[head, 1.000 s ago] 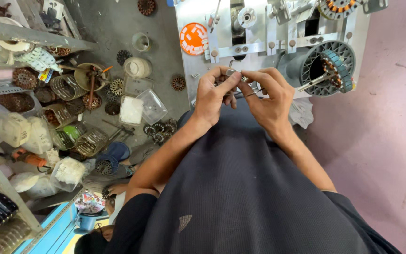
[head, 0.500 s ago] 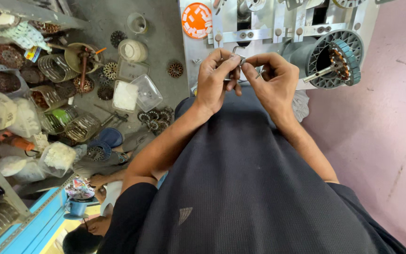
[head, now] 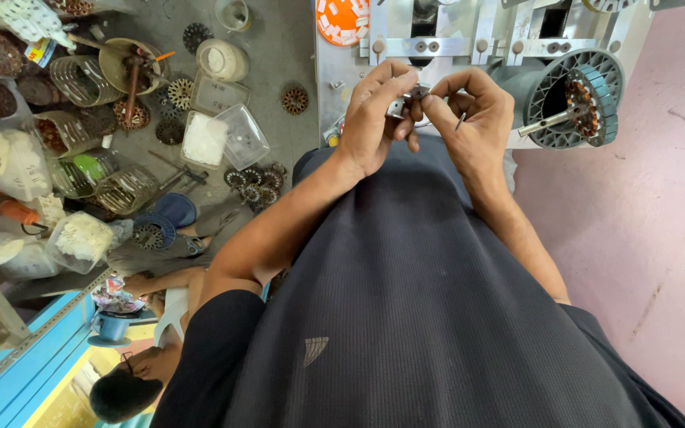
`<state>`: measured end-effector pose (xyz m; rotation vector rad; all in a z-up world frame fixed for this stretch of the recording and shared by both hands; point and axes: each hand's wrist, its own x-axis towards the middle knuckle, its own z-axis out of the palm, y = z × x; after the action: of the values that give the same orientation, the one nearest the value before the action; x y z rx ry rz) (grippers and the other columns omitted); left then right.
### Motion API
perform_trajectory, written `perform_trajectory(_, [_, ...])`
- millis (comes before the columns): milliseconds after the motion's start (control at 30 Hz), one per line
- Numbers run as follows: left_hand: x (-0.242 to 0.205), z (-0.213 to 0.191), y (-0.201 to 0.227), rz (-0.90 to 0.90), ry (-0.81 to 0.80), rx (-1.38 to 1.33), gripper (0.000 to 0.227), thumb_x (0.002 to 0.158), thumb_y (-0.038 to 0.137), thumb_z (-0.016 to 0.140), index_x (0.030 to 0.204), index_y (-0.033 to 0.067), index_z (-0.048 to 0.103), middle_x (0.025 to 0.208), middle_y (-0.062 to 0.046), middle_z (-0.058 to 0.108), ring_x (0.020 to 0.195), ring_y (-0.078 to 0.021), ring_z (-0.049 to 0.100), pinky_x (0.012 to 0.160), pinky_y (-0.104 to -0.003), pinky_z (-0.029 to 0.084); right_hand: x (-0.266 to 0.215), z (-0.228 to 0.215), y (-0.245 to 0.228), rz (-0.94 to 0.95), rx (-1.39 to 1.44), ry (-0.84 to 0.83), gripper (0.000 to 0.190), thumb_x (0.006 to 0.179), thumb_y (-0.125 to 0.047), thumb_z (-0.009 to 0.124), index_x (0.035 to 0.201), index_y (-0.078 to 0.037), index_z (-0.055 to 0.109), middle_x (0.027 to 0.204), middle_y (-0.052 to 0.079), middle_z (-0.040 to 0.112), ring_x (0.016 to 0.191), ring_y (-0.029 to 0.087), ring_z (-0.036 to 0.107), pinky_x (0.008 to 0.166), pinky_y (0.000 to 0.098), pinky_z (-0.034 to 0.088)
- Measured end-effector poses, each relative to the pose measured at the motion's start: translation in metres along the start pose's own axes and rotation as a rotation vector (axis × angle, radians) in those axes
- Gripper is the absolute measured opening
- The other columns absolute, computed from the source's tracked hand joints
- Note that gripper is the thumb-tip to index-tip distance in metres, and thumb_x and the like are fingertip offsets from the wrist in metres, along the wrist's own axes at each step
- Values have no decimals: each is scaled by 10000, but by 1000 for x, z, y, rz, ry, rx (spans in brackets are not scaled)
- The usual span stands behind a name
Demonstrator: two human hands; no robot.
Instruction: The person assembles small electrical components using a machine and hand tools. They place a cylindrical part into the machine, then use pliers and a hex key to adjust and tighten parts on a motor stator and a small cylindrical housing. The person repeatedly handles the components, aligns them, and secures them with tools.
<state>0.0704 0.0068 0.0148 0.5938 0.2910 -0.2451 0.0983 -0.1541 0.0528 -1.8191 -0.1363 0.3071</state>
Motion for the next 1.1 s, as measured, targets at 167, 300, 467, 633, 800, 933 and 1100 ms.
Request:
perform_trajectory(167, [1, -4, -2, -28, -8, -20, 134, 994, 189, 614, 1019, 58, 602, 761, -97, 616, 504, -98, 481, 462, -322, 535, -2, -6, 0, 44, -58, -10, 70, 987, 0, 737, 1003, 15, 671, 787, 7, 627, 620, -4, 461, 561, 177, 304])
perform_trajectory(300, [3, -3, -5, 0, 7, -37, 103, 982, 168, 614, 1007, 71, 591, 762, -86, 616, 519, -104, 483, 453, -314, 506, -5, -9, -3, -34, 17, -50, 92, 964, 13, 754, 972, 14, 663, 903, -7, 654, 655, -8, 471, 588, 174, 328])
perform_trajectory(467, [3, -2, -9, 73, 4, 35, 98, 995, 162, 618, 982, 68, 593, 741, -63, 586, 512, -103, 468, 430, -305, 472, -4, -7, -4, -57, -65, -43, 101, 966, 6, 771, 958, 11, 670, 896, -7, 670, 661, -6, 473, 600, 179, 363])
perform_trajectory(633, [1, -3, -9, 42, 5, 15, 99, 1002, 163, 607, 991, 64, 612, 737, -67, 581, 499, -96, 454, 429, -302, 470, -3, -6, -5, 0, -89, -18, 106, 965, -19, 769, 962, 6, 665, 860, -7, 672, 625, -11, 461, 557, 184, 333])
perform_trajectory(800, [1, -5, -9, 30, 10, 51, 114, 1001, 170, 605, 990, 58, 625, 729, -70, 578, 485, -91, 450, 420, -299, 471, -6, -5, -4, 1, 0, -13, 149, 969, -7, 779, 1003, 5, 635, 969, 33, 696, 646, -10, 481, 570, 175, 352])
perform_trajectory(933, [0, -6, -8, 15, -5, 50, 121, 1002, 169, 601, 987, 52, 632, 730, -74, 592, 471, -85, 445, 410, -296, 469, -5, -6, -3, 15, 228, -53, 237, 960, 39, 796, 1083, 5, 597, 1080, 71, 682, 669, -2, 545, 588, 160, 395])
perform_trajectory(1100, [-3, -6, -5, 55, -34, 91, 106, 1012, 132, 614, 980, 36, 645, 748, -81, 612, 484, -91, 467, 416, -296, 466, 1, -8, -2, 154, 311, -82, 196, 921, 75, 772, 1093, 50, 682, 1047, 87, 724, 712, 25, 620, 646, 168, 482])
